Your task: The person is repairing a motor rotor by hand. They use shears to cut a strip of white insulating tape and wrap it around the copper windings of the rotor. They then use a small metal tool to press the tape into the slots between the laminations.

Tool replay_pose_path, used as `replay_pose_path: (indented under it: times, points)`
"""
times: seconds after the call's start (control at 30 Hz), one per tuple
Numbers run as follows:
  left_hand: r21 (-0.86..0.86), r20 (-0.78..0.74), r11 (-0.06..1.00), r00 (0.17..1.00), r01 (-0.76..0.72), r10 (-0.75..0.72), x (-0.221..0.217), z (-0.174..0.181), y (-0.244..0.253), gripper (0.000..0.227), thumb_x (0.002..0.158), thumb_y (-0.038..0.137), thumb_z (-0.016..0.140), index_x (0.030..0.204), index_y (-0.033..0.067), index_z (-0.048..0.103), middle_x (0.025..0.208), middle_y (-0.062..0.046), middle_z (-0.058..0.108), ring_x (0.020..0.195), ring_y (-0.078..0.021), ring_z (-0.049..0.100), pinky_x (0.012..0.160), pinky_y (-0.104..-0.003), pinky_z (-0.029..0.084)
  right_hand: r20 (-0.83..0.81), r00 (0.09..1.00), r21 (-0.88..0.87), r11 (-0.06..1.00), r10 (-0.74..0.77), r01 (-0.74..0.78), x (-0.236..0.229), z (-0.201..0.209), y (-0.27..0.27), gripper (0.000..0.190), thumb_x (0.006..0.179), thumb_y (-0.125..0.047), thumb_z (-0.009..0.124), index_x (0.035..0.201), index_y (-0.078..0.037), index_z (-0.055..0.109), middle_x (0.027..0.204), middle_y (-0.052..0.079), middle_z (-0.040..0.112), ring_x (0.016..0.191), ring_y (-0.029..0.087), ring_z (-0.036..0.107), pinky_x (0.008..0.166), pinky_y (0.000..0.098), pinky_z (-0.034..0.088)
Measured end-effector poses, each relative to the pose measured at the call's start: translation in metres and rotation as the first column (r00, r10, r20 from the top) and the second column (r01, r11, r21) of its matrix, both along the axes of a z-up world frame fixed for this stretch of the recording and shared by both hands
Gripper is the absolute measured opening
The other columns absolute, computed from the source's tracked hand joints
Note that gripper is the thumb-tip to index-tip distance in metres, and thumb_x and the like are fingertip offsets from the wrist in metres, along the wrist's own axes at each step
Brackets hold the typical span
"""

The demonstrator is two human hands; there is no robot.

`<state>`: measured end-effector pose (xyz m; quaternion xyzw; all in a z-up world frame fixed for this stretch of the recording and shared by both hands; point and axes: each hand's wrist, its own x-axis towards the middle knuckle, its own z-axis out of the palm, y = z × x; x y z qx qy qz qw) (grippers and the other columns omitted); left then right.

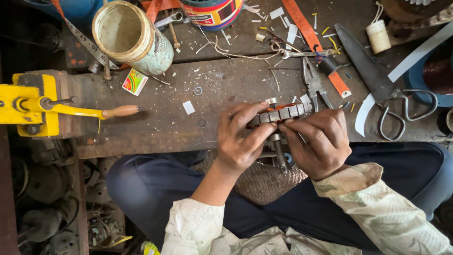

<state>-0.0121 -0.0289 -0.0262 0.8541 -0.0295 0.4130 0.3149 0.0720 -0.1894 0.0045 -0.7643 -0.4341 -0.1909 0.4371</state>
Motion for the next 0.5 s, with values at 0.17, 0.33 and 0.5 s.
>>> replay_pose_path:
  times: [0.17, 0.33, 0.5]
  points:
    - [-0.053, 0.041, 0.997, 0.998, 0.054, -0.051, 0.007, -0.004, -0.002, 0.028, 0.09, 0.007, 0.081, 0.111, 0.0141, 0.064, 0.129, -0.011, 0.065, 0.115, -0.031, 0.07, 0.11, -0.057, 0.055, -0.105, 0.994, -0.009, 1.0, 0.022, -0.023, -0.003, 0.004, -0.002, 0.03, 0.083, 0.011, 0.086, 0.105, -0.001, 0.071, 0.098, 0.011, 0.065, 0.088, 0.026, 0.066, 0.074, 0.0343, 0.053]
    - [-0.085, 0.041, 0.99, 0.993, 0.112, -0.108, 0.004, -0.005, -0.001, 0.029, 0.091, 0.009, 0.084, 0.111, 0.0114, 0.063, 0.129, -0.014, 0.064, 0.113, -0.0357, 0.07, 0.098, -0.048, 0.061, -0.167, 0.986, -0.044, 0.999, 0.013, -0.021, -0.003, 0.006, -0.003, 0.028, 0.081, 0.011, 0.083, 0.103, -0.001, 0.07, 0.098, 0.012, 0.065, 0.09, 0.027, 0.065, 0.075, 0.0346, 0.053]
    - [-0.072, 0.05, 0.992, 0.994, 0.103, -0.099, 0.004, -0.011, -0.001, 0.028, 0.09, 0.009, 0.083, 0.111, 0.0116, 0.064, 0.128, -0.014, 0.065, 0.11, -0.0358, 0.071, 0.093, -0.046, 0.062, -0.124, 0.991, 0.0, 0.999, 0.049, -0.049, 0.002, -0.004, -0.001, 0.03, 0.078, 0.013, 0.082, 0.102, -0.001, 0.071, 0.094, 0.011, 0.062, 0.087, 0.028, 0.062, 0.075, 0.0367, 0.051]
